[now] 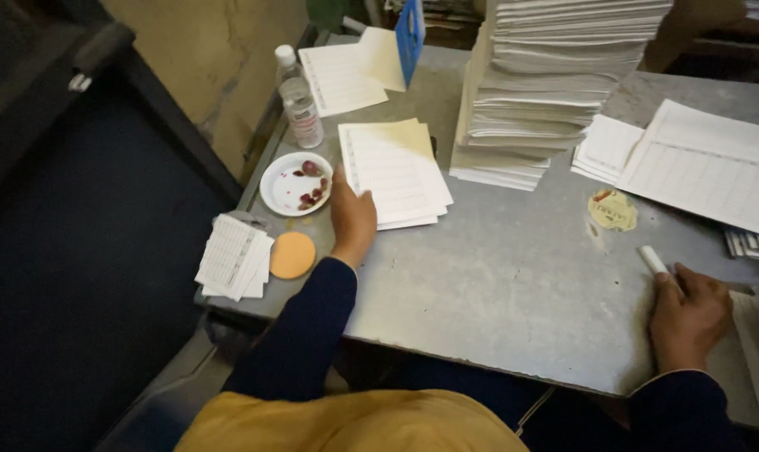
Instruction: The person repeatedly picks up folded paper forms, applies glue to the fold with a glue stick, and places the glued forms into a stack on the floor. The process is repeated for multiple forms throughout the clip.
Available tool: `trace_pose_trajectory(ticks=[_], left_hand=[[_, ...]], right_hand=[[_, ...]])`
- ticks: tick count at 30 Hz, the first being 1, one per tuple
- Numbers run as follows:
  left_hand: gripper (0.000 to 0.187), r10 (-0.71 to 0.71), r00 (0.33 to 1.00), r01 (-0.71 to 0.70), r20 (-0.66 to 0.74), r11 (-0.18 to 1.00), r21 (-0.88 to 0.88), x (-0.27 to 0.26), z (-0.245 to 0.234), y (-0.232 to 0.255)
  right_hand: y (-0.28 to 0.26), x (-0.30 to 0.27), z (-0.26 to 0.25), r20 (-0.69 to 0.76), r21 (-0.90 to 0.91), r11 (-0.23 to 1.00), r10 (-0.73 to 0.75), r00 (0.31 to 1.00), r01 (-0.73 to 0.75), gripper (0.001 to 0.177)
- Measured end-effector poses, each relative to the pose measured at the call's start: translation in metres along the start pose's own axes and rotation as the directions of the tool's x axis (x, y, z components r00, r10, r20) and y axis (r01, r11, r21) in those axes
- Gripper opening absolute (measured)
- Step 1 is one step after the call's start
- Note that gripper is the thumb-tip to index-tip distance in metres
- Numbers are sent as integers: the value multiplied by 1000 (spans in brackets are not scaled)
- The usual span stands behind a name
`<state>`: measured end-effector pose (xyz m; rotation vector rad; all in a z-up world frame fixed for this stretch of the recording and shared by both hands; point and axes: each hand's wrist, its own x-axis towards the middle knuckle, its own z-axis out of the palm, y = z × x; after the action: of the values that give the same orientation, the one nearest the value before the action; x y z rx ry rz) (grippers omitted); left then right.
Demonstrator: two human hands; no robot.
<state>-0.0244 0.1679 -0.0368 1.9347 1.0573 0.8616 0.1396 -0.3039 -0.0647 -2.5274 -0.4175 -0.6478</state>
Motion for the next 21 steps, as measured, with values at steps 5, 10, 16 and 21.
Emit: trace_pose_trajectory(ticks=[5,10,16,21], left_hand=[[83,244,969,-238,31,898,370,-20,-9,2],[65,475,850,-526,227,785,328,-73,-37,67],[60,697,528,-831,485,541,126,-152,-8,52],[50,757,401,-834,516,534,-136,-166,-2,53]], right_hand=[[2,0,10,29,19,999,34,999,-34,34],[-16,-7,-9,-171,206,974,-57,984,92,23],[-65,-78,-70,-80,238,966,-86,993,103,34],[-16,-174,-144,-46,188,972,152,987,-141,46]])
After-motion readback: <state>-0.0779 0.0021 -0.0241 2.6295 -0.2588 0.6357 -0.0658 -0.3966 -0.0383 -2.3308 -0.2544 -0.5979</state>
